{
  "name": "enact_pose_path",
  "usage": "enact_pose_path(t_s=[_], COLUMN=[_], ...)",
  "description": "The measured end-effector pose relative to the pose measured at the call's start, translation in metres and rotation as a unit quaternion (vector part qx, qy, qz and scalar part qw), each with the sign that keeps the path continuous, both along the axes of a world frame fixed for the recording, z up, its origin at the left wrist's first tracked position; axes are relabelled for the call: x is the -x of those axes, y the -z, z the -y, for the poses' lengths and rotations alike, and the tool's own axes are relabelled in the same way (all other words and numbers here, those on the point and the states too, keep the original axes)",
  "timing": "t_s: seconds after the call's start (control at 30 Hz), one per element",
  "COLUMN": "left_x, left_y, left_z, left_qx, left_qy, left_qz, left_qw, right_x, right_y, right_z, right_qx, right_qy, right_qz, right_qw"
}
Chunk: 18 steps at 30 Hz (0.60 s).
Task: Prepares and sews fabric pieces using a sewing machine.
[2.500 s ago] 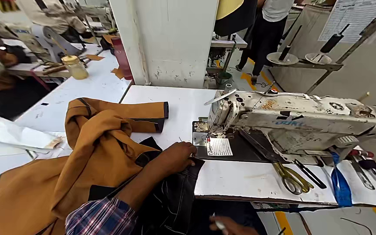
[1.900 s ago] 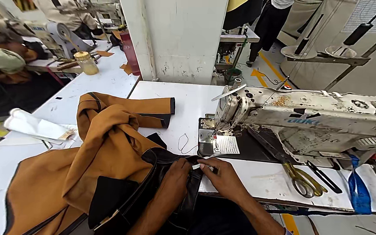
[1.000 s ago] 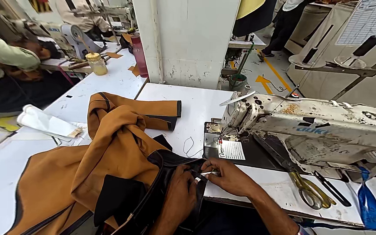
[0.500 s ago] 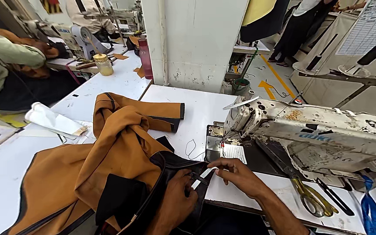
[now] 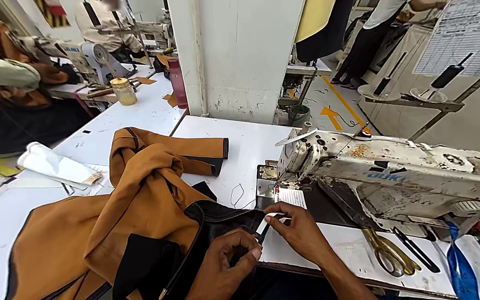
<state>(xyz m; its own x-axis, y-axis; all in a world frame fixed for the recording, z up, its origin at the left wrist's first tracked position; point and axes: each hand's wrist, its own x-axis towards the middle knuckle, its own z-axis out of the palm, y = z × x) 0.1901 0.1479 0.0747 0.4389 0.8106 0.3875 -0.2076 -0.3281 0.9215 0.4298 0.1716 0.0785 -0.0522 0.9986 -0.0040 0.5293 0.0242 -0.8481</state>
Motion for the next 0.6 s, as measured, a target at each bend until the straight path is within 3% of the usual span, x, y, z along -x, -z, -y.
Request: enact_pose_path(t_s=[0.4, 0.6], left_x=[-0.056, -0.056], left_y=[-0.001, 0.001], left_z=[-0.023, -0.021], left_qx=[0.110, 0.112], left_qy=[-0.122, -0.131], left_qz=[-0.010, -0.015], left_qw=[0.986, 0.985], right_x=[-0.001, 0.001], right_y=[-0.023, -0.027], right_z=[0.013, 0.025], right_qx=[-0.036, -0.042], right_qy=[0.003, -0.001], right_qz=[-0.163, -0.147], right_qw=[0.986, 0.988])
